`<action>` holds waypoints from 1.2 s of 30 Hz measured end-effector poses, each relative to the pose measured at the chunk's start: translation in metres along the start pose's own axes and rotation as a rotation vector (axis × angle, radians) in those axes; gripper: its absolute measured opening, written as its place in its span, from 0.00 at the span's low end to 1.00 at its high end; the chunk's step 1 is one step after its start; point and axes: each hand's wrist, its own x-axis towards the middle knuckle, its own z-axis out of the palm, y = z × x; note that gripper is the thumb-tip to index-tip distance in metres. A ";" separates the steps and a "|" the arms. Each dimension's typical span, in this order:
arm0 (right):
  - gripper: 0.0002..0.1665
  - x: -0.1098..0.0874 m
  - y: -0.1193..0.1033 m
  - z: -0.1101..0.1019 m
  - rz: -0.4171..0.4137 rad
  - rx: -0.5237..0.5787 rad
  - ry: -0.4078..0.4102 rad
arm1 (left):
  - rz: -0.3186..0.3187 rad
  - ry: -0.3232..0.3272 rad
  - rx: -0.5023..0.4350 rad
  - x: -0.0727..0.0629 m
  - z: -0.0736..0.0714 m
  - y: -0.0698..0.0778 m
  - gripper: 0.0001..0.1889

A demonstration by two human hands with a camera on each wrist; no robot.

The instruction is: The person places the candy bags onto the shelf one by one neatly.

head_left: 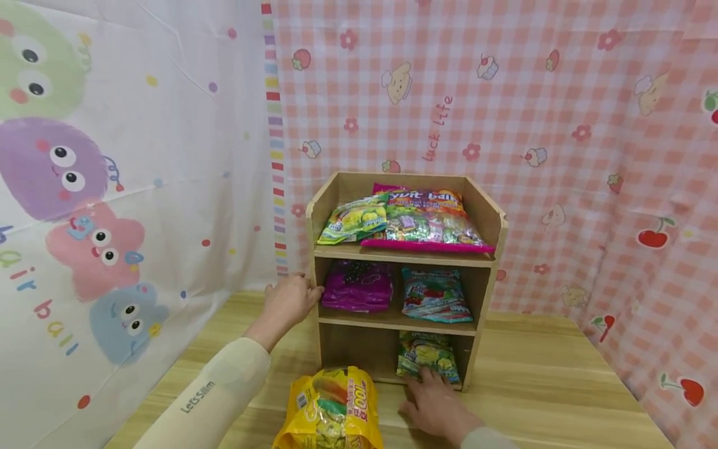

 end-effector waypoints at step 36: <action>0.38 -0.012 0.013 0.004 0.054 -0.115 0.178 | -0.005 -0.002 -0.001 0.001 0.001 -0.001 0.18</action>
